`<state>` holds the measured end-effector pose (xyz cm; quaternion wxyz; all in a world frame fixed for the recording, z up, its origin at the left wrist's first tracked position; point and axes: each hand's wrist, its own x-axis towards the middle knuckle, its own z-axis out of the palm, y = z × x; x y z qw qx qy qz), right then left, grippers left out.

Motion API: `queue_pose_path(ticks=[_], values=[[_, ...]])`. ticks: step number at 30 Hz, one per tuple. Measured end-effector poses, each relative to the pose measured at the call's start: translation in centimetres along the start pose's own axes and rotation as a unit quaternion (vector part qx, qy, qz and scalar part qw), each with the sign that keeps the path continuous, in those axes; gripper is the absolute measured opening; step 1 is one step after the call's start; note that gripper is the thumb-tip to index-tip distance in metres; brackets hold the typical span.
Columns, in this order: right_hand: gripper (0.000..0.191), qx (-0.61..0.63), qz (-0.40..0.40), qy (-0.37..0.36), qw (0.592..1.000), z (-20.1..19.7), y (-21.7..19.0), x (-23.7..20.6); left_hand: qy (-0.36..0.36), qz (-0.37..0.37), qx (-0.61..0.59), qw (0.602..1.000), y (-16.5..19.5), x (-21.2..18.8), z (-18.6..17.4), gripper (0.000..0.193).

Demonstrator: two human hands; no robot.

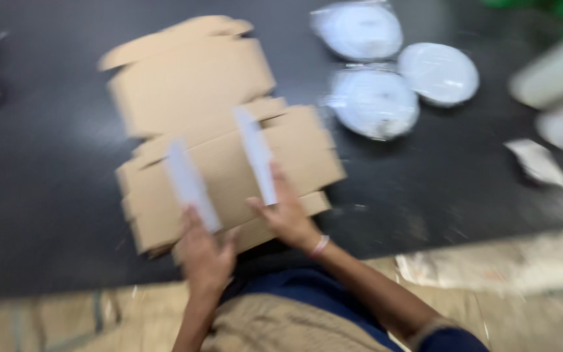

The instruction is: The person folds flat cardboard sheets into small boxes, inserts white foam inserts, places a plastic-wrapped circular object inside each box, and closes the lids. The finished boxes are stacked on the table.

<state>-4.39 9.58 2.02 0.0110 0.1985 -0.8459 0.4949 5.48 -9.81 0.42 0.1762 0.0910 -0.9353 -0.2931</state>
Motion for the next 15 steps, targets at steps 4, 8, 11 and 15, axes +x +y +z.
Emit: queue_pose_path(ticks=[4, 8, 11, 15], values=[[0.097, -0.084, -0.031, -0.057, 0.994, -0.6, -1.4, 0.0, -0.048, 0.036, 0.019, 0.998, 1.8, 0.2, -1.0, 0.110], [0.096, -0.071, -0.034, -0.086, 0.993, -0.9, -1.7, -0.1, -0.083, 0.025, -0.029, 0.996, 4.1, 1.0, -2.3, 0.122], [0.097, -0.066, -0.033, -0.095, 0.993, -0.8, -1.0, -0.3, -0.125, 0.014, -0.002, 0.992, 4.6, 1.5, -1.7, 0.125], [0.097, -0.141, -0.053, -0.094, 0.984, 0.6, -0.3, -0.5, -0.183, 0.019, 0.045, 0.982, 4.0, 1.8, -0.3, 0.123]])
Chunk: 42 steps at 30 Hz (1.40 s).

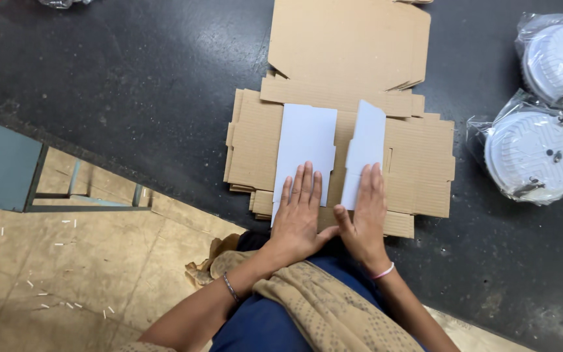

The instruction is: The person folds flat cardboard sheets into small boxes, inserts white foam inserts, places a plastic-wrapped circular object inside each box, and closes the lids. The finished boxes are stacked on the table.

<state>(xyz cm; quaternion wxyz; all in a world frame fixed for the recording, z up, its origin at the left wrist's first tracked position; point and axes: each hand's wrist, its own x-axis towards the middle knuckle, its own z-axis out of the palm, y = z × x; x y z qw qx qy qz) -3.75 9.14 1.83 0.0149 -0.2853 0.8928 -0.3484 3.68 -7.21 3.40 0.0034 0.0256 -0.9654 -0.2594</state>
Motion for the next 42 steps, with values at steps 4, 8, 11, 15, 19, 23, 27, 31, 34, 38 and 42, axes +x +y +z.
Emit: queue_pose_path(ticks=[4, 8, 11, 15, 19, 23, 27, 31, 34, 38, 42], values=[[0.090, -0.124, 0.003, -0.024, 0.992, 2.1, -0.2, 0.1, -0.005, 0.005, 0.072, 0.997, -0.1, 0.1, 0.6, 0.119], [0.075, -0.133, 0.001, -0.044, 0.990, 1.4, 1.4, 0.9, -0.019, 0.000, -0.018, 1.000, -1.2, 1.4, 0.0, 0.119], [0.063, 0.260, 0.125, 0.015, 0.957, -2.1, 5.0, 3.5, 0.111, -0.039, -0.226, 0.967, -4.9, 4.2, -1.5, 0.081], [0.042, 0.461, 0.216, 0.100, 0.855, -3.0, 8.5, 10.4, 0.185, -0.120, -0.517, 0.827, -9.3, 8.7, -2.5, 0.053], [0.036, 0.455, 0.279, 0.121, 0.837, -1.7, 10.5, 12.4, 0.177, -0.161, -0.686, 0.687, -10.7, 11.5, -1.2, 0.048], [0.053, 0.545, 0.226, 0.067, 0.805, -0.8, 11.4, 11.8, 0.203, -0.094, -0.711, 0.667, -11.0, 11.8, 0.1, 0.045], [0.070, 0.515, 0.242, 0.100, 0.816, -0.3, 9.5, 11.9, 0.307, -0.165, -0.442, 0.827, -10.2, 11.4, 0.9, 0.057], [0.075, 0.467, 0.242, 0.109, 0.844, -1.3, 6.6, 11.9, 0.316, -0.142, -0.205, 0.916, -9.8, 11.3, 0.6, 0.067], [0.076, 0.467, 0.194, 0.123, 0.854, -1.3, 5.1, 11.6, 0.279, -0.150, -0.117, 0.941, -9.6, 11.0, 0.2, 0.062], [0.058, 0.303, 0.154, 0.100, 0.935, -0.3, 4.5, 11.3, 0.291, -0.081, -0.015, 0.953, -9.4, 10.5, -0.4, 0.048], [0.041, 0.013, 0.004, 0.107, 0.994, 0.3, 4.3, 11.4, 0.273, -0.029, 0.000, 0.961, -9.6, 10.2, -1.5, 0.045]])
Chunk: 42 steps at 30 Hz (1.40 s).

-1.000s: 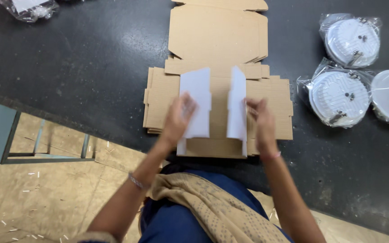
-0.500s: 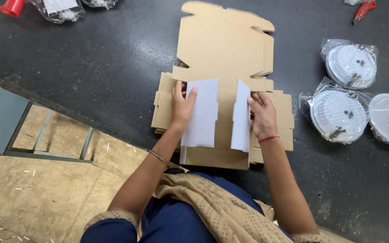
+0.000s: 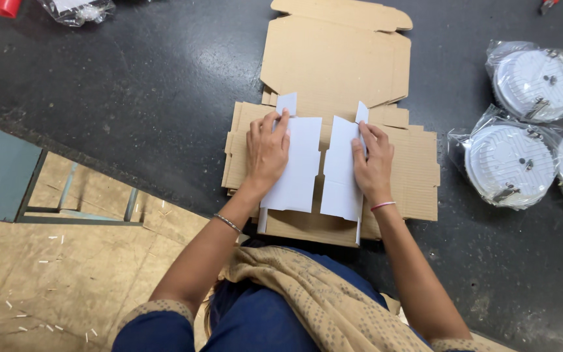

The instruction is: The person folds flat cardboard sheets into small boxes, inserts white foam inserts, places a plastic-wrapped circular object inside each box, and closes the lids. The finished boxes are stacked on the table.

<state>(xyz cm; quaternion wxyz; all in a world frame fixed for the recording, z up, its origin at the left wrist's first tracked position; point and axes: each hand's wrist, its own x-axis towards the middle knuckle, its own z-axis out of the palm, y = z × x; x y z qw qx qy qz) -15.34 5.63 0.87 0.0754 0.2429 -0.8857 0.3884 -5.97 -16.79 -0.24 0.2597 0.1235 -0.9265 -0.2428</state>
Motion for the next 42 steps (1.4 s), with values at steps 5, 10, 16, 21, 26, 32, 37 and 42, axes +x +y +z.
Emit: queue_pose_path(ticks=[5, 10, 16, 21, 26, 32, 37, 42], values=[[0.040, -0.155, -0.066, -0.031, 0.985, -0.6, -0.5, 0.9, 0.005, 0.065, 0.016, 0.998, -0.3, 1.0, -0.9, 0.039], [0.031, -0.116, -0.100, -0.047, 0.987, -1.4, -0.2, 3.3, 0.013, 0.104, -0.037, 0.994, -0.3, 2.0, -1.3, 0.030], [0.044, -0.051, 0.018, -0.116, 0.992, -1.9, 0.9, 5.1, -0.037, -0.004, -0.160, 0.986, -1.0, 4.3, -1.2, 0.033], [0.057, 0.232, 0.087, -0.168, 0.954, -3.6, 2.7, 5.2, -0.078, -0.117, -0.350, 0.926, -5.0, 6.6, 0.0, 0.059], [0.066, 0.353, 0.074, -0.204, 0.910, -4.1, 4.1, 4.8, -0.097, -0.096, -0.501, 0.854, -8.1, 7.4, 1.9, 0.056], [0.076, 0.361, 0.149, -0.156, 0.907, -4.7, 5.5, 3.5, -0.138, -0.220, -0.592, 0.763, -8.9, 6.8, 0.6, 0.056], [0.064, 0.446, 0.215, -0.001, 0.869, -9.1, 5.5, -4.2, 0.113, -0.194, -0.512, 0.829, -8.3, -2.1, -5.5, 0.033], [0.049, 0.439, 0.246, 0.081, 0.860, -11.0, 1.2, -13.8, 0.187, -0.226, -0.444, 0.847, -3.4, -13.8, -10.9, 0.035]])
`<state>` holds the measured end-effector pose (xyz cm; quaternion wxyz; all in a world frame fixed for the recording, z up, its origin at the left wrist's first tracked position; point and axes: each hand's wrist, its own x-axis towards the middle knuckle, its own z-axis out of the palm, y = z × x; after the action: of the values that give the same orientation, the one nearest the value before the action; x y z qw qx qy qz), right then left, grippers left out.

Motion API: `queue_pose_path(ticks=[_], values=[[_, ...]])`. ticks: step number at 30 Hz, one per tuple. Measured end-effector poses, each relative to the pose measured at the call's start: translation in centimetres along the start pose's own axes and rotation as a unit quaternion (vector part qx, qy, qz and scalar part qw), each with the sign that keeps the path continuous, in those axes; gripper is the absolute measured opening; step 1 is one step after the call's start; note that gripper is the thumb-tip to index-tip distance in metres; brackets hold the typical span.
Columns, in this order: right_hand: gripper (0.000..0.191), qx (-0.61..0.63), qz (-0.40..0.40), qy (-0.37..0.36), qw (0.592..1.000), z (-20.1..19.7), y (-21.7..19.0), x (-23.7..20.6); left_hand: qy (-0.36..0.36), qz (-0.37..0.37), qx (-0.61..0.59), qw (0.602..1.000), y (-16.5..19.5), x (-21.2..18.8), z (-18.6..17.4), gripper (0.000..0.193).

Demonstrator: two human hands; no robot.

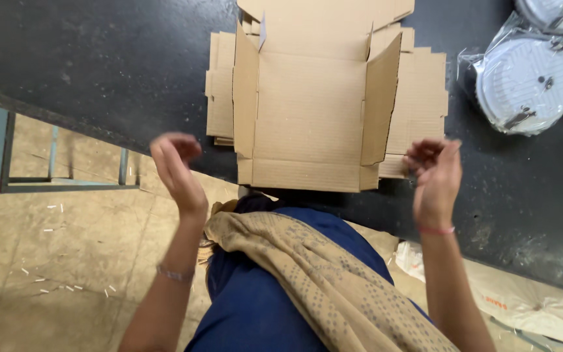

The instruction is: The person folds flat cardboard sheets into small boxes, inserts white foam inserts, places a plastic-wrapped circular object inside each box, and closes the lids. The finished boxes are stacked on the table.

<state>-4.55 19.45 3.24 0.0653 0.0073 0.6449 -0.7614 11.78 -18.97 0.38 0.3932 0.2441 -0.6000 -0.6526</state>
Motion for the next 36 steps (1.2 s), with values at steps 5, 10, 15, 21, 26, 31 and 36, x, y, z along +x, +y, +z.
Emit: queue_pose_path(ticks=[5, 10, 15, 21, 26, 31, 36], values=[[0.024, -0.141, -0.062, 0.007, 0.988, 5.0, 0.3, -6.2, -0.160, 0.026, 0.132, 0.978, 3.4, -7.3, 1.3, 0.033], [0.046, -0.522, -0.284, -0.178, 0.784, 8.8, 0.8, -9.3, -0.336, 0.158, 0.311, 0.875, 4.8, -8.3, 3.7, 0.043], [0.050, -0.550, -0.282, -0.207, 0.758, 8.3, 0.6, -9.8, -0.323, 0.171, 0.350, 0.862, 5.2, -8.1, 4.7, 0.042], [0.053, -0.568, -0.295, -0.203, 0.741, 8.0, 1.6, -10.5, -0.292, 0.190, 0.334, 0.876, 3.3, -6.4, 7.8, 0.039], [0.058, -0.571, -0.306, -0.198, 0.735, 8.0, 2.2, -11.2, -0.289, 0.064, 0.354, 0.887, 1.1, -5.4, 10.9, 0.034], [0.060, -0.556, -0.317, -0.196, 0.743, 7.6, 2.2, -11.5, -0.320, -0.038, 0.265, 0.909, -0.5, -4.3, 11.4, 0.029], [0.061, -0.580, -0.313, -0.210, 0.722, 8.0, 1.9, -11.6, -0.431, 0.016, 0.143, 0.891, -0.3, -4.7, 11.7, 0.033]])
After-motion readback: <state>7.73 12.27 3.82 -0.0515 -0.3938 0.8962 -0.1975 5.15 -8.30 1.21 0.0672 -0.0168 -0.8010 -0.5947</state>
